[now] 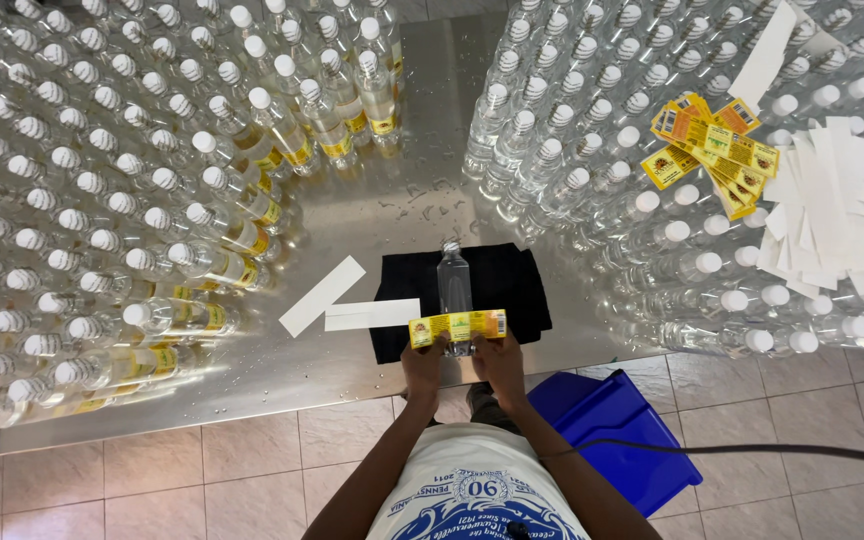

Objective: The person repeatedly picks up clear plastic bottles, applies yellow labels to them, and places the labeled bottles on a table. The person also handles white paper strips and discards them into a blue bin.

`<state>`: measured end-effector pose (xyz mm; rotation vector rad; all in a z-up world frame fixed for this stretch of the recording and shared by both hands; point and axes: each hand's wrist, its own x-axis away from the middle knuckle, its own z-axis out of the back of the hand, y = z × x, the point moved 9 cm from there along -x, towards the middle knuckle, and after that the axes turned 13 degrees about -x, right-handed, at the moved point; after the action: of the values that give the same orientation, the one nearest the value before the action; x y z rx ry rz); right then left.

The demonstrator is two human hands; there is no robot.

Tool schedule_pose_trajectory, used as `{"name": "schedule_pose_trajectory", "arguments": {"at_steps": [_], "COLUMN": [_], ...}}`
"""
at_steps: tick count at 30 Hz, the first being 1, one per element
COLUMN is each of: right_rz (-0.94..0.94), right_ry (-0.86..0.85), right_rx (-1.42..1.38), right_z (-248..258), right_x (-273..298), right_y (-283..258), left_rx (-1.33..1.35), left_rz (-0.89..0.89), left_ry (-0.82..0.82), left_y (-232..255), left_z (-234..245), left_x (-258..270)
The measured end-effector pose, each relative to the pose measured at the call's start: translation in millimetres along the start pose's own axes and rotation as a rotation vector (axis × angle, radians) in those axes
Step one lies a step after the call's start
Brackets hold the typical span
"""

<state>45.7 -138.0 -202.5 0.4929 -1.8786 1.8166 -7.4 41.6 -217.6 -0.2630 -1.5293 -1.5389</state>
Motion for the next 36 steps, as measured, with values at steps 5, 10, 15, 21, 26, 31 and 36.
{"name": "schedule_pose_trajectory", "arguments": {"at_steps": [5,10,15,21,26,31,36], "right_rz": [-0.033,-0.044,-0.011,0.230,0.603,1.205,0.915], "right_ry": [-0.045,-0.009,-0.071,-0.146,-0.250,-0.098,-0.631], "right_rx": [0.042,-0.123,-0.282,-0.212,-0.076,0.329,0.422], "right_z": [-23.6,-23.3,-19.3,-26.3,-47.9,-63.3,-121.5], "right_x": [28.6,14.8,25.9,42.6,58.9,98.7,89.7], "right_y": [-31.4,-6.9,-19.0,-94.0,-120.3,-141.9,-121.4], "left_rx": [-0.030,0.208,0.323,0.196,0.409,0.535,0.439], "left_rz": [-0.022,-0.071,-0.089,-0.391,-0.361,-0.330,-0.514], "left_ry": [-0.006,0.007,-0.023,-0.218,-0.360,-0.258,-0.277], "left_y": [2.8,9.7,7.3,73.0,132.6,135.7,140.5], "left_z": [4.0,3.3,4.6,3.2,14.9,34.0,62.3], "left_x": [-4.9,0.8,-6.6,40.4,72.1,61.0,74.7]}}
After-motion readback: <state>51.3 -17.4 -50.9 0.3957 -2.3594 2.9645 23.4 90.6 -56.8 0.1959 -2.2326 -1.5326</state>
